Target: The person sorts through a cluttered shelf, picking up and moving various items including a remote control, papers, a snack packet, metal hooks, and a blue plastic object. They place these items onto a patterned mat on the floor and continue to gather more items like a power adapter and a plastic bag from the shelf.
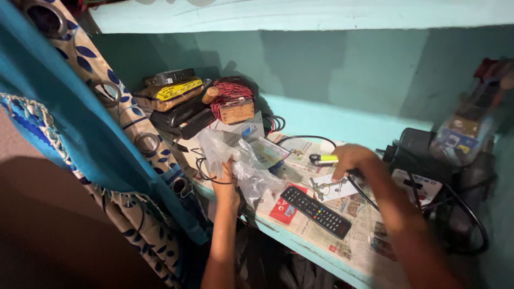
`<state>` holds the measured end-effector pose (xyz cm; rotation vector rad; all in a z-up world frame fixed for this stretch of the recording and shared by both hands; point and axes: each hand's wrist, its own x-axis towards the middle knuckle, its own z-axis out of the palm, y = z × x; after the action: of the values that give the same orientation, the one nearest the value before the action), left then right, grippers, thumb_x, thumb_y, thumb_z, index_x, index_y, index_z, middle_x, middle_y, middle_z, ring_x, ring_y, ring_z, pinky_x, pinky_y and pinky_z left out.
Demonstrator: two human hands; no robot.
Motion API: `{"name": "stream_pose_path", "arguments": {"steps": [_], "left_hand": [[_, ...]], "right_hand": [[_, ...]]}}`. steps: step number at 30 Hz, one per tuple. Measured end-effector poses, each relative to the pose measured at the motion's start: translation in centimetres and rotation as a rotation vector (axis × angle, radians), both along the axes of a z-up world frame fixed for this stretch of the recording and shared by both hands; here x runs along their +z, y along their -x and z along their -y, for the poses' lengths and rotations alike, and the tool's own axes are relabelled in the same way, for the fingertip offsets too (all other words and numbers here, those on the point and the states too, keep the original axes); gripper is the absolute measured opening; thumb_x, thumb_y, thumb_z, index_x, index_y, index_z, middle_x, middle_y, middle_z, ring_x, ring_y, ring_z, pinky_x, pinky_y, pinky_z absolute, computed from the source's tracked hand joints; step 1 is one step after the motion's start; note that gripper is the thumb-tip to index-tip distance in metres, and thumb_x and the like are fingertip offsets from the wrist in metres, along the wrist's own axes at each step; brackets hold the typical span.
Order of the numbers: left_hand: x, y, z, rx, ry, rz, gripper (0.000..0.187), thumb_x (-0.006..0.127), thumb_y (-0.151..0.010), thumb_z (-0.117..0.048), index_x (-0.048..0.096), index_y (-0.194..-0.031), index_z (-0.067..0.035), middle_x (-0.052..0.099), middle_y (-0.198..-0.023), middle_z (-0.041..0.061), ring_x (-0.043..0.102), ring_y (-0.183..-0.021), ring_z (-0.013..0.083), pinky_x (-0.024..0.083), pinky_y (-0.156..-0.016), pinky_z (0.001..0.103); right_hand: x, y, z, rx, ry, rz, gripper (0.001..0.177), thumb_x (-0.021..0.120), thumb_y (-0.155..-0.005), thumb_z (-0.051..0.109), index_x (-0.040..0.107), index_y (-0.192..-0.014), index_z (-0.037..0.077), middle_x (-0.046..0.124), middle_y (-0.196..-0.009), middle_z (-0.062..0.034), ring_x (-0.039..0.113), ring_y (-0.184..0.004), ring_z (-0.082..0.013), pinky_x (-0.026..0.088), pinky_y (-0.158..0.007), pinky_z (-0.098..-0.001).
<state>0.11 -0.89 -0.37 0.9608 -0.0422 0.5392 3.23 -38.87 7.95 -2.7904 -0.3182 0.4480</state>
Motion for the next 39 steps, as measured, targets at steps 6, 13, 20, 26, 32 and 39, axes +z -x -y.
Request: {"name": "stream_pose_path", "arguments": {"steps": [6, 13, 20, 26, 32, 39], "left_hand": [[0.1, 0.9, 0.3, -0.011, -0.009, -0.026, 0.034, 0.067, -0.096, -0.035, 0.057, -0.123, -0.017, 0.069, -0.096, -0.004, 0.048, -0.062, 0.0055, 0.037, -0.054, 0.022], [0.0, 1.7, 1.0, -0.02, -0.038, -0.012, 0.031, 0.068, -0.096, -0.033, 0.061, -0.119, -0.014, 0.064, -0.09, -0.004, 0.05, -0.064, 0.0055, 0.038, -0.052, 0.022], [0.5, 1.9, 0.7, 0.042, -0.034, -0.071, 0.027, 0.072, -0.094, -0.03, 0.061, -0.114, -0.015, 0.057, -0.08, -0.006, 0.043, -0.057, 0.0051, 0.032, -0.048, 0.022], [1.2, 2.3, 0.2, 0.001, 0.019, -0.058, 0.031, 0.074, -0.091, -0.033, 0.062, -0.114, -0.017, 0.055, -0.076, -0.006, 0.039, -0.051, 0.0047, 0.027, -0.044, 0.022], [2.5, 2.3, -1.2, 0.032, 0.031, -0.042, 0.024, 0.076, -0.089, -0.032, 0.066, -0.106, -0.017, 0.055, -0.073, -0.008, 0.043, -0.051, 0.0033, 0.027, -0.043, 0.022], [3.2, 2.5, -2.7, 0.084, -0.002, -0.062, 0.021, 0.074, -0.091, -0.035, 0.062, -0.093, -0.018, 0.042, -0.06, -0.009, 0.033, -0.042, 0.0042, 0.023, -0.039, 0.024]], "right_hand": [[-6.4, 0.6, -0.4, 0.094, 0.068, 0.247, 0.057, 0.093, -0.049, 0.03, 0.077, -0.101, 0.013, 0.078, -0.095, -0.0144, 0.075, -0.09, -0.0325, 0.057, -0.079, -0.0421], [-3.6, 3.0, -1.4, -0.1, 0.374, 0.077, 0.068, 0.097, -0.052, 0.043, 0.078, -0.107, 0.008, 0.076, -0.11, -0.0153, 0.072, -0.105, -0.0334, 0.055, -0.089, -0.0485], [-2.1, 4.4, -1.0, -0.196, 0.178, 0.465, 0.039, 0.082, -0.069, 0.037, 0.079, -0.1, 0.013, 0.076, -0.1, -0.0129, 0.073, -0.096, -0.0324, 0.058, -0.081, -0.0459], [-2.7, -1.6, -0.4, -0.236, -0.302, 0.308, 0.036, 0.071, -0.08, 0.04, 0.078, -0.09, 0.007, 0.076, -0.072, -0.0112, 0.077, -0.078, -0.0319, 0.058, -0.078, -0.0435], [-5.5, -6.6, -3.9, -0.328, -0.086, 0.369, 0.024, 0.069, -0.083, 0.022, 0.079, -0.102, 0.011, 0.081, -0.087, -0.01, 0.078, -0.09, -0.0279, 0.06, -0.084, -0.0418], [-7.2, -8.1, -5.5, -0.319, 0.096, 0.412, 0.035, 0.081, -0.079, 0.021, 0.077, -0.111, 0.01, 0.074, -0.116, -0.0162, 0.071, -0.109, -0.0332, 0.059, -0.092, -0.0443]]}}
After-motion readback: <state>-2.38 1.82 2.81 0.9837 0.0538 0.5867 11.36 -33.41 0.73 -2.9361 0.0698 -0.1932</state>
